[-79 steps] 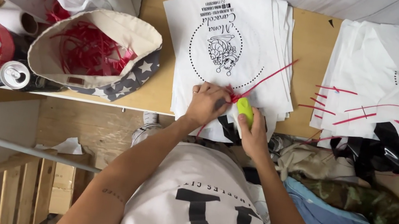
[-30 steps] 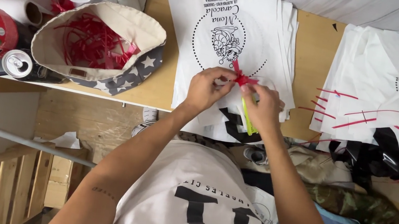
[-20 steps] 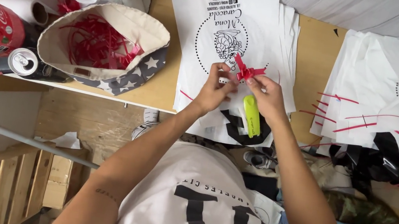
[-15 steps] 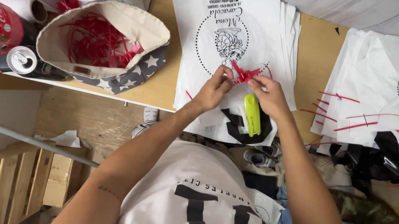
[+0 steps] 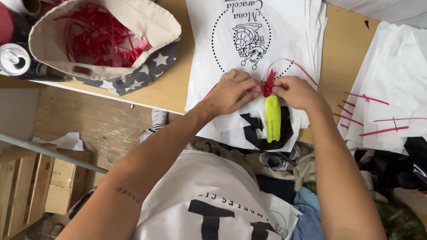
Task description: The person ties red ribbons on white shopping bags using a handheld stapler to secure the knots. They repeatedly pick up bags, tie the ribbons, staple them, and place the finished bags into a pile.
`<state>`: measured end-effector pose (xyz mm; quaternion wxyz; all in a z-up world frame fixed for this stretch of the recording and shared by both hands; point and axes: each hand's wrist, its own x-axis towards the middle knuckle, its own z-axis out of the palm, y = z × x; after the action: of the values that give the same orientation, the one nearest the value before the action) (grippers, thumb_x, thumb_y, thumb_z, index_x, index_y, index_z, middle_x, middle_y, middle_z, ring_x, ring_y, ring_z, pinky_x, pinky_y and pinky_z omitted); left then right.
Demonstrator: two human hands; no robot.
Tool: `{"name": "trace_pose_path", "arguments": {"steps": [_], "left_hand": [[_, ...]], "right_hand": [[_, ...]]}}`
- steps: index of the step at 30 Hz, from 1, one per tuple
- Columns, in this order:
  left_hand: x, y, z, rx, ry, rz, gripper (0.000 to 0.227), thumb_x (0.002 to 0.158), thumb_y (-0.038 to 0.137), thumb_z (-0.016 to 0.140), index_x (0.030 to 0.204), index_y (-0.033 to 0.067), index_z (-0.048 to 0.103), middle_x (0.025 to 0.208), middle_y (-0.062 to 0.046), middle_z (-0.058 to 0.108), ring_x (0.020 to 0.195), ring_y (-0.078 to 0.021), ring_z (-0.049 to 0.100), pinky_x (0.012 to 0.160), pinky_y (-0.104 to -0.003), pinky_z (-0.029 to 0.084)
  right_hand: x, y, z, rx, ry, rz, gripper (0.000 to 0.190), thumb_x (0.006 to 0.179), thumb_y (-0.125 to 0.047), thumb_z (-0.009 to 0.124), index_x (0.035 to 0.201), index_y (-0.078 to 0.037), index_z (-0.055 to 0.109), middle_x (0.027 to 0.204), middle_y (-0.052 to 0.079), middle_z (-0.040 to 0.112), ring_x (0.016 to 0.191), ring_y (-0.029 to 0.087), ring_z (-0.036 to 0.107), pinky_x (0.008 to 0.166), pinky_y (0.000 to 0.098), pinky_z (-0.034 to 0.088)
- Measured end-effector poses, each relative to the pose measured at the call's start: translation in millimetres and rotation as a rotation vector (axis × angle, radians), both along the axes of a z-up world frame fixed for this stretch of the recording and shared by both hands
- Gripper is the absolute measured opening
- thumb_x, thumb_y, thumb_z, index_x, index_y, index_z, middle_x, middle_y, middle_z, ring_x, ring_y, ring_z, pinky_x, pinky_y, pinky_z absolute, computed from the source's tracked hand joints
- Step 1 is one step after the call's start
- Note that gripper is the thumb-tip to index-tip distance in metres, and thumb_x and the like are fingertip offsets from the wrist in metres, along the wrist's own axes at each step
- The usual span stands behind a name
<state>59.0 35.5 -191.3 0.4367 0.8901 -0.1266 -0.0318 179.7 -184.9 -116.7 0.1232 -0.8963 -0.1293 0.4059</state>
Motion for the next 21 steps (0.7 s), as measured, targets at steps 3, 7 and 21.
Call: {"name": "trace_pose_path", "arguments": {"steps": [3, 7, 21], "left_hand": [[6.8, -5.4, -1.1, 0.094, 0.140, -0.014, 0.030, 0.114, 0.060, 0.054, 0.133, 0.0385, 0.062, 0.118, 0.001, 0.054, 0.120, -0.0309, 0.051, 0.112, -0.051, 0.044], [17.6, -13.1, -5.4, 0.214, 0.172, 0.011, 0.033, 0.111, 0.064, 0.055, 0.136, 0.0429, 0.060, 0.125, 0.002, 0.051, 0.126, -0.0297, 0.048, 0.112, -0.049, 0.038], [59.5, 0.6, -57.7, 0.027, -0.209, -0.186, 0.021, 0.109, 0.050, 0.061, 0.112, 0.0344, 0.074, 0.112, 0.008, 0.073, 0.108, -0.0240, 0.052, 0.098, -0.045, 0.036]], "right_hand": [[2.5, 4.7, 13.7, -0.071, 0.021, 0.047, 0.030, 0.107, -0.037, 0.070, 0.130, -0.023, 0.084, 0.125, 0.014, 0.084, 0.127, 0.041, 0.073, 0.109, 0.0528, 0.057], [4.5, 7.9, 7.8, -0.079, 0.028, 0.117, 0.028, 0.105, -0.030, 0.071, 0.128, -0.023, 0.085, 0.125, 0.014, 0.085, 0.127, 0.041, 0.074, 0.110, 0.0526, 0.058], [-23.0, 5.0, -12.0, 0.031, -0.136, -0.333, 0.040, 0.112, -0.034, 0.066, 0.150, -0.022, 0.070, 0.130, 0.017, 0.077, 0.118, 0.036, 0.074, 0.103, 0.0533, 0.061]]}}
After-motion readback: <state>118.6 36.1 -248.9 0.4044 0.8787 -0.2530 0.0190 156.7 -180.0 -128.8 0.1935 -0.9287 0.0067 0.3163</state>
